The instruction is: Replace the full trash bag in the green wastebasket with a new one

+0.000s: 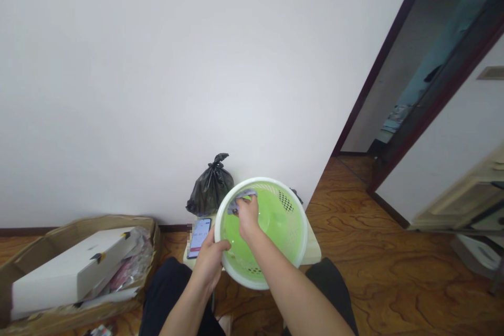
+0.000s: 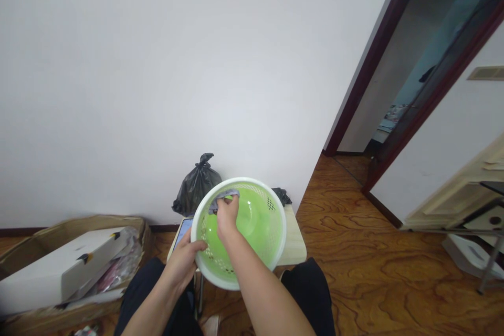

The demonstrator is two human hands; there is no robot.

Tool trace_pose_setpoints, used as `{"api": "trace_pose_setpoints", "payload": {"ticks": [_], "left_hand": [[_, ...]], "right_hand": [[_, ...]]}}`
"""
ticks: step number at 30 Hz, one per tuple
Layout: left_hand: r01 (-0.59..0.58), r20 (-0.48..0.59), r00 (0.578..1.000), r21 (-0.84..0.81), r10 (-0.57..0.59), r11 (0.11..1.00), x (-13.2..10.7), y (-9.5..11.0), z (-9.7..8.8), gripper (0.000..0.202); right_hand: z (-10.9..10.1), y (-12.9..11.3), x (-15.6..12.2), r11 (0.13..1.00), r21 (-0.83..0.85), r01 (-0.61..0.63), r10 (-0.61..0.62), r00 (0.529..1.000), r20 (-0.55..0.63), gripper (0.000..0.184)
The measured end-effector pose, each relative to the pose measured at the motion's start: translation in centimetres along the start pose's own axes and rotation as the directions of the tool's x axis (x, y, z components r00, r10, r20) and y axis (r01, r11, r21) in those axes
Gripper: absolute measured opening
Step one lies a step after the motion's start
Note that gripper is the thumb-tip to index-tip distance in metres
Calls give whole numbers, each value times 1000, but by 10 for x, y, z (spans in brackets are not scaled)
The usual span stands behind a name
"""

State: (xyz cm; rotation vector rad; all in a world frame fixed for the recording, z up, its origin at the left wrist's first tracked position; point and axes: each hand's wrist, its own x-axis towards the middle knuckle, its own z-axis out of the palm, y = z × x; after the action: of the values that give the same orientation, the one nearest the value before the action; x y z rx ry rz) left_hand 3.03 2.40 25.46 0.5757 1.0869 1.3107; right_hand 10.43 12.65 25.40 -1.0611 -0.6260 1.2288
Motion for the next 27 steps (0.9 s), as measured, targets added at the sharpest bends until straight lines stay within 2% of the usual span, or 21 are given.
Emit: {"api": "trace_pose_setpoints", "payload": {"ticks": [4,9,12,15,18,20,22,25,27], "left_hand": [[-5,-11,1000,-6,5,1000,0,0,1,80],[1,-2,1000,-24,-1,1000,3,-2,-1,76],[0,9,1000,-27,0,1000,5,-3,-3,73],[3,-5,1000,-28,-3,1000,7,-4,-4,74],[16,-51,999,-31,-18,999,7,-2,-3,73],[21,-64,998,-32,-23,999,7,-1,-3,72],[21,-58,998,-36,-23,999,7,0,-2,72],[21,-49,999,-47,-23,999,7,1,-3,73],[17,-51,999,-45,-20,999,7,1,-3,71]], "right_hand": [[0,12,0,990,-122,70,-67,997,23,29],[-7,14,-2,965,-260,35,-9,995,103,26],[-12,8,0,962,-270,-34,50,997,51,35],[-21,3,6,971,-174,-166,159,986,-50,41],[-30,3,11,967,-118,-226,225,974,-27,25],[-35,4,14,966,-145,-216,218,976,-1,10],[-38,5,16,969,-169,-181,179,984,-25,3],[-44,9,19,928,-355,-113,112,993,-25,8],[-48,12,19,865,-490,-105,131,991,19,5]]}}
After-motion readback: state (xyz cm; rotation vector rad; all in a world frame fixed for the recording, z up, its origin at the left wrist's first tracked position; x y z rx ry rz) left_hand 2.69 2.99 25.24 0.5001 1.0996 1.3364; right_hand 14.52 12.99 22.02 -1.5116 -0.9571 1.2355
